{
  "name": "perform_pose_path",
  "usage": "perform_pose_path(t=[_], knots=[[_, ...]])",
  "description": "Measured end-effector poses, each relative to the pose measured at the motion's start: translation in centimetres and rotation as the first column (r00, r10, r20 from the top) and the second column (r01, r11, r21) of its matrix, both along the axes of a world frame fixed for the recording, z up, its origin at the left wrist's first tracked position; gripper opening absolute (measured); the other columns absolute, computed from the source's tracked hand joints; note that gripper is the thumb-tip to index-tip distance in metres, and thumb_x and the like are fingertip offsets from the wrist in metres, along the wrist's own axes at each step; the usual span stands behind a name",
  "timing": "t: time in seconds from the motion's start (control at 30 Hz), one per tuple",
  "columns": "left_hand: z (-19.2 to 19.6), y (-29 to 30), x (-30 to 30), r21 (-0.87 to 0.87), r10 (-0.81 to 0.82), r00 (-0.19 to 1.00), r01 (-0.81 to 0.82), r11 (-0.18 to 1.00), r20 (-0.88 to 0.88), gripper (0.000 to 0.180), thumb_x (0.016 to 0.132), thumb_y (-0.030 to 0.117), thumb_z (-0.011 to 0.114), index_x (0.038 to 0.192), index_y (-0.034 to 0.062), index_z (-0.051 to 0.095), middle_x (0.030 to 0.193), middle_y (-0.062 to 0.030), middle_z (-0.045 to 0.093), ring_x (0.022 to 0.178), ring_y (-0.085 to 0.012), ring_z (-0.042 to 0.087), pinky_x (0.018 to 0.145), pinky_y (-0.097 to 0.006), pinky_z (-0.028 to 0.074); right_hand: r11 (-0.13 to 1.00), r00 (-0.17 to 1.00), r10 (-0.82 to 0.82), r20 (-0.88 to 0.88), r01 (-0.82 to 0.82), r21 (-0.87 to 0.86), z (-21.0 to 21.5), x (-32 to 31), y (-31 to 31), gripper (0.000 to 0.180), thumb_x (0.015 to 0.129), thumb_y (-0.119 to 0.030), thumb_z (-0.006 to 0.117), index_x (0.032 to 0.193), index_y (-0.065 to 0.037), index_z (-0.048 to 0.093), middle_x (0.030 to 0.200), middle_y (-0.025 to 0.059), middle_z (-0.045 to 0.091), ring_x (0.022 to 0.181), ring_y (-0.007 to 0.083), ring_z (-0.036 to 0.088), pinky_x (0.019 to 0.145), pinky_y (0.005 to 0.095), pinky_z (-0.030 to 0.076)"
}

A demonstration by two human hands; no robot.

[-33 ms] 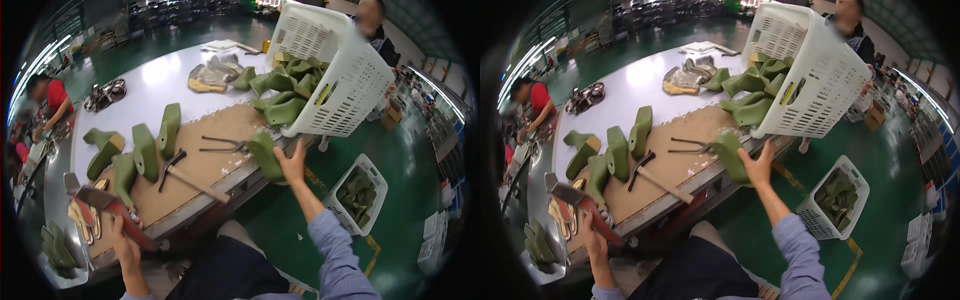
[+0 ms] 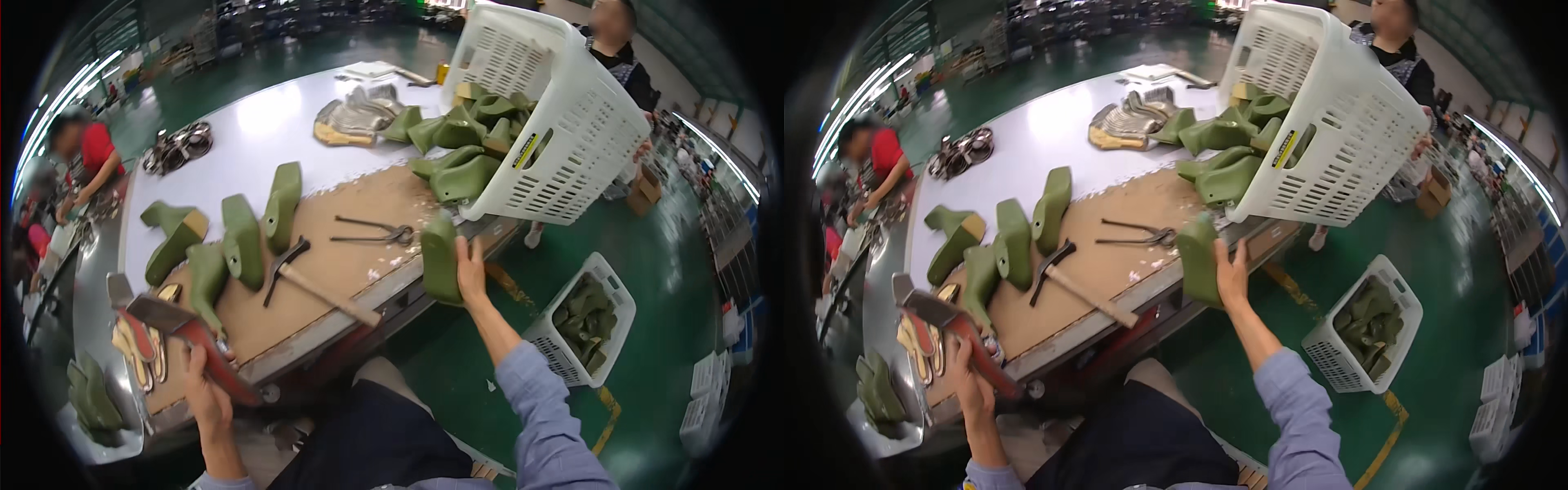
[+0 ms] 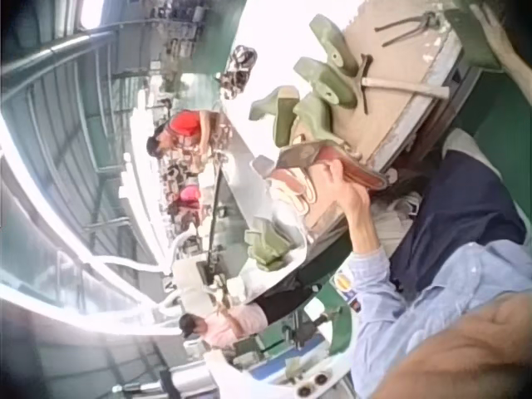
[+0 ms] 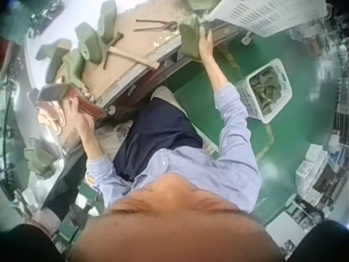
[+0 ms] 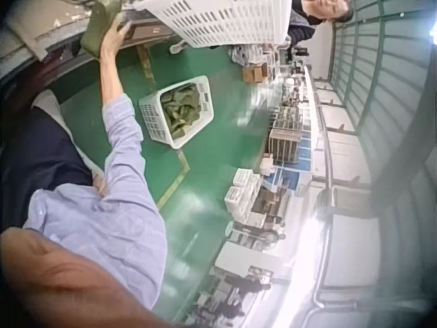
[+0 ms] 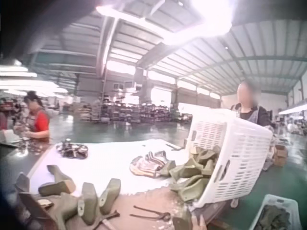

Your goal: The person assembles green high-heeled shoes by attaching the sole to the upper part. They use a hammer to drive nails into the sole, securing it to the shoe upper. The person handles multiple shoes, picking up new uppers and soles, aligning them, and hammering them together on a workbench.

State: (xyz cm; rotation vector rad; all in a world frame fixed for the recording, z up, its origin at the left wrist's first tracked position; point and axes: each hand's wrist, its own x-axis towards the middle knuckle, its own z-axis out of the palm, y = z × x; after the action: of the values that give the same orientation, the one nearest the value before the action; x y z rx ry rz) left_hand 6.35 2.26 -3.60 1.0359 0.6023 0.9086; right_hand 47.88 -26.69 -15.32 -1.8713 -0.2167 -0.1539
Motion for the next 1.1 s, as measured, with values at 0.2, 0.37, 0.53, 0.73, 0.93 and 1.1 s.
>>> perform_pose_path(t=[0.2,0.37,0.53,0.73,0.93,1.1], knots=[[1.9,-3.2,-0.3,-0.003,0.046,0.999,-0.046,0.999,-0.018,0.041,0.100,0.025,0.057,0.136,0.0086,0.048,0.119,-0.0096,0.064,0.078,-0.0179,0.069,0.064,-0.030,0.059,0.925,0.908,-0.343,-0.241,0.371,0.079,2.1,-6.0,11.9,0.077,0.097,-0.035,0.061,0.158,-0.014,0.019,0.145,0.0410,0.030,0.137,0.0507,0.034,0.113,0.0516,0.031],[1.9,-4.4,-0.3,-0.005,-0.060,0.998,0.060,0.998,-0.021,0.042,0.102,0.023,0.055,0.139,0.0052,0.046,0.124,-0.0118,0.064,0.083,-0.0201,0.071,0.064,-0.031,0.060,0.950,0.938,-0.255,-0.236,0.289,0.122,0.8,-5.6,10.2,0.074,0.098,-0.031,0.059,0.158,-0.013,0.020,0.152,0.0359,0.026,0.141,0.0478,0.029,0.116,0.0511,0.026],[0.9,-4.5,-2.1,-0.010,-0.040,0.998,0.040,0.999,-0.038,0.039,0.101,0.023,0.056,0.133,0.0020,0.047,0.121,-0.0149,0.063,0.085,-0.0250,0.072,0.064,-0.035,0.062,0.975,0.991,-0.086,-0.102,0.105,0.196,-0.1,-6.9,10.1,0.076,0.101,-0.032,0.054,0.157,0.001,0.014,0.163,0.0262,0.018,0.151,0.0400,0.017,0.123,0.0442,0.016],[1.5,-2.9,-4.8,0.020,0.051,0.999,-0.051,0.999,-0.006,0.041,0.103,0.022,0.053,0.138,0.0033,0.047,0.129,-0.0150,0.062,0.089,-0.0218,0.071,0.070,-0.034,0.061,0.997,0.994,-0.041,0.099,0.035,0.063,-1.7,-7.6,9.6,0.074,0.104,-0.034,0.047,0.155,0.008,0.015,0.162,0.0281,0.018,0.152,0.0366,0.018,0.124,0.0413,0.016],[0.3,-2.4,-7.8,0.013,0.080,0.997,-0.080,0.997,-0.003,0.040,0.103,0.019,0.051,0.139,0.0010,0.045,0.131,-0.0183,0.061,0.091,-0.0263,0.072,0.071,-0.035,0.064,0.999,0.986,0.043,0.163,-0.041,-0.013,-3.7,-4.9,8.0,0.075,0.104,-0.037,0.049,0.153,0.010,0.020,0.160,0.0293,0.023,0.148,0.0377,0.026,0.121,0.0416,0.022],[1.0,-2.5,-10.2,0.024,0.148,0.981,-0.152,0.988,0.124,0.032,0.103,0.018,0.055,0.129,0.0012,0.048,0.105,-0.0144,0.069,0.086,-0.0274,0.074,0.069,-0.034,0.063,0.987,0.983,0.158,-0.096,-0.158,0.012,-2.3,-4.6,7.0,0.080,0.101,-0.046,0.053,0.159,-0.009,0.013,0.153,0.0230,0.034,0.130,0.0343,0.048,0.097,0.0459,0.050]])
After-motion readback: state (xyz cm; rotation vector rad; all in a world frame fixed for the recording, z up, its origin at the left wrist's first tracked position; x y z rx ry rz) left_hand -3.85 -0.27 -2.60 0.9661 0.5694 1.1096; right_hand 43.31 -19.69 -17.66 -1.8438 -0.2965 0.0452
